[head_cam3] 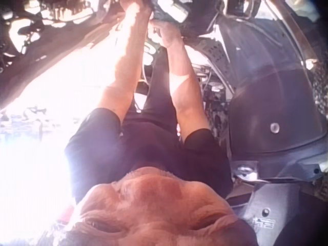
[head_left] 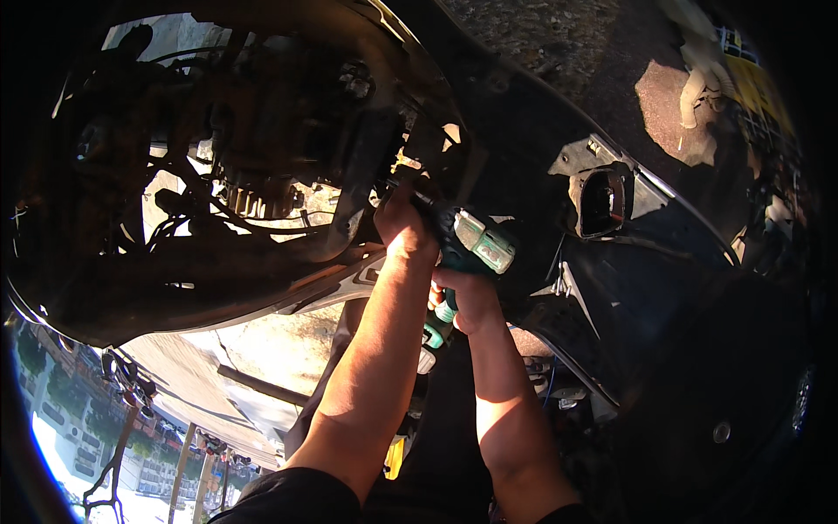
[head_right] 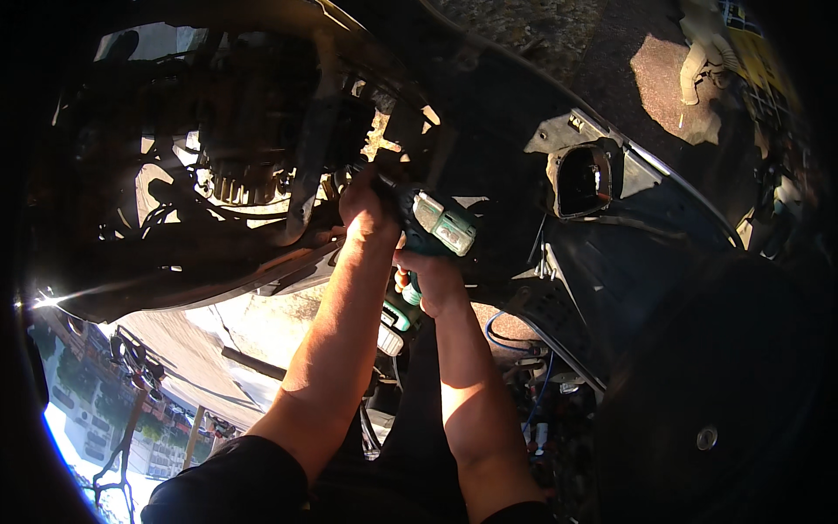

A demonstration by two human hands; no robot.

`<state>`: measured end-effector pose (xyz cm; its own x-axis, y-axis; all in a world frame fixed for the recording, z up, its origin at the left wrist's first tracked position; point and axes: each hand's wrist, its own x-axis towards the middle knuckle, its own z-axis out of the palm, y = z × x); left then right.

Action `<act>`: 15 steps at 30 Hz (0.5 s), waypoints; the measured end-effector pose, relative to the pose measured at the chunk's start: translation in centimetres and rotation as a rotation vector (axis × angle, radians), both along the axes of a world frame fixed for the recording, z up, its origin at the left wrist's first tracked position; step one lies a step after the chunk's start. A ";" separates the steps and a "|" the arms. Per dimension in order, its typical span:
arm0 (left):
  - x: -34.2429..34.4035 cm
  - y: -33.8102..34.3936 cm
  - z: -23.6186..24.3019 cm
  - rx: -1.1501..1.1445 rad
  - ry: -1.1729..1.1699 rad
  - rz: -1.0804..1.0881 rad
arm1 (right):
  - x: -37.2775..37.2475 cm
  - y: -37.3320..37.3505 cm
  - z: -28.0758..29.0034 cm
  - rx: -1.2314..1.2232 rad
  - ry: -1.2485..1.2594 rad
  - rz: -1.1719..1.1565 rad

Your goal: The person works on a scooter in a workshop, using a cordless drill to remove screws from the scooter's body panel. They remove a small black plastic cover and set it aside, then continue unscrewing additional fasteners to access the internal components.

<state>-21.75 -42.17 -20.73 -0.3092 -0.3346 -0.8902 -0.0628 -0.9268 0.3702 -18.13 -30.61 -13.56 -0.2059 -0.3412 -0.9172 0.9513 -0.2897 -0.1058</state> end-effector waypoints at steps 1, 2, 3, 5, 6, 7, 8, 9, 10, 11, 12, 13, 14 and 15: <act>0.1 0.0 -0.3 -0.019 -0.012 -0.008 | -0.1 -0.1 0.0 -0.016 0.030 -0.015; 0.4 -0.1 -0.6 0.000 0.039 0.036 | -0.2 0.0 0.0 -0.009 0.022 -0.010; 0.7 0.0 -0.9 0.018 0.061 0.075 | -0.3 0.0 0.1 0.021 -0.033 0.011; 1.0 -0.3 -1.8 -0.247 0.060 -0.140 | -0.6 0.1 0.2 -0.010 0.001 -0.013; 1.2 -0.5 -2.2 -0.518 0.021 -0.394 | -0.8 0.2 0.1 0.005 -0.027 -0.002; 1.1 -0.8 -2.5 -0.790 -0.015 -0.648 | -0.8 0.3 0.2 0.005 -0.034 0.005; 1.1 -0.9 -2.6 -0.736 0.003 -0.581 | -0.9 0.3 0.2 0.006 -0.019 0.002; 0.9 -1.0 -2.7 -0.684 0.021 -0.512 | -0.8 0.4 0.2 0.010 -0.008 0.000; 0.8 -1.1 -2.4 -0.294 0.087 -0.128 | -0.8 0.5 0.2 0.022 -0.023 0.018; 0.5 -0.8 -2.2 0.079 0.191 0.232 | -0.8 0.6 0.2 0.001 -0.029 0.001; 0.4 -1.4 -1.6 0.190 0.491 0.191 | -0.7 0.7 0.2 -0.016 -0.041 -0.002; 0.1 -1.0 -1.1 0.165 0.425 0.201 | -0.7 0.9 0.2 -0.029 -0.053 -0.004; -0.2 -0.7 -0.7 0.123 0.319 0.206 | -0.6 1.0 0.1 -0.064 -0.070 -0.009; -0.5 -0.4 -0.3 0.080 0.215 0.211 | -0.6 1.2 0.1 -0.062 -0.073 -0.005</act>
<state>-22.28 -42.54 -21.01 -0.4242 -0.3428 -0.8382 0.2055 -0.9379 0.2796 -18.74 -29.38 -13.47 -0.1409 -0.3971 -0.9069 0.9542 -0.2986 -0.0175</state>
